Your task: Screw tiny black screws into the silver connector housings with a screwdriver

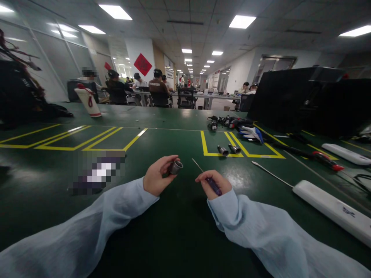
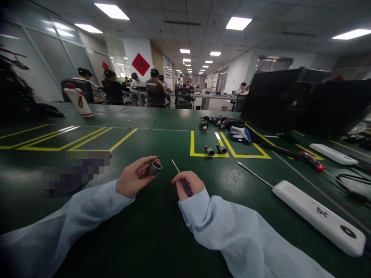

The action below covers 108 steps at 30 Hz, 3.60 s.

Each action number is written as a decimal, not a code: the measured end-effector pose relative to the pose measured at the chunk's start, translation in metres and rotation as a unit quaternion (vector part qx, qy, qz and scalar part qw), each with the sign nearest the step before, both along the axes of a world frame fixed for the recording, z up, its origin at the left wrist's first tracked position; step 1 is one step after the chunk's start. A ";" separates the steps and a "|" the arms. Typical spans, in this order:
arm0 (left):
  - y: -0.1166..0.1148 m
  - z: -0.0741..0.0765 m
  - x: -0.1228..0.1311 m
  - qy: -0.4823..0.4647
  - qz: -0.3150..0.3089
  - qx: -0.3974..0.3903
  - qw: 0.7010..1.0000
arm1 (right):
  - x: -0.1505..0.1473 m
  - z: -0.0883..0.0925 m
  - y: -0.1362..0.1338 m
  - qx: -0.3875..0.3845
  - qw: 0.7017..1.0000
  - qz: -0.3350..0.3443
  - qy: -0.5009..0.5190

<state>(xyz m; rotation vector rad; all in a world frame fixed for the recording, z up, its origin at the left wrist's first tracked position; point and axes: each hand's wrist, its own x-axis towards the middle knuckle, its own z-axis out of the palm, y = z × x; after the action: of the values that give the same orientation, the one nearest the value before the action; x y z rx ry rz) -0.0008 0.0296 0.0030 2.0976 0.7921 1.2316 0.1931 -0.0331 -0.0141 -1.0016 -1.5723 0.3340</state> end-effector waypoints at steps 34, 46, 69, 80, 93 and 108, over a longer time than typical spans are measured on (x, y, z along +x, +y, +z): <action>-0.004 -0.002 0.013 0.175 -0.025 0.051 0.983 | 0.001 0.017 -0.025 0.031 0.974 0.179 -0.133; -0.005 -0.005 0.012 0.250 -0.087 0.105 0.959 | -0.006 0.014 -0.027 -0.084 0.975 0.176 -0.109; -0.010 -0.003 0.013 0.295 -0.084 0.166 0.937 | -0.004 0.018 -0.027 -0.218 0.950 0.220 0.034; -0.010 -0.004 0.013 0.279 -0.094 0.146 0.944 | -0.003 0.019 -0.033 -0.136 0.976 0.166 -0.046; -0.012 0.000 0.012 0.205 -0.100 0.099 0.969 | 0.000 0.004 -0.005 -0.340 0.800 0.379 0.319; -0.014 0.000 0.012 0.195 -0.029 0.119 0.973 | -0.011 0.002 -0.020 -0.297 0.862 0.324 0.253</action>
<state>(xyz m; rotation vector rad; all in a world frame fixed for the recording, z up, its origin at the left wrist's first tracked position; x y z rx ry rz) 0.0112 0.0154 0.0030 2.5888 0.7712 0.9311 0.1826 -0.0534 -0.0119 -0.6982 -1.2809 1.5027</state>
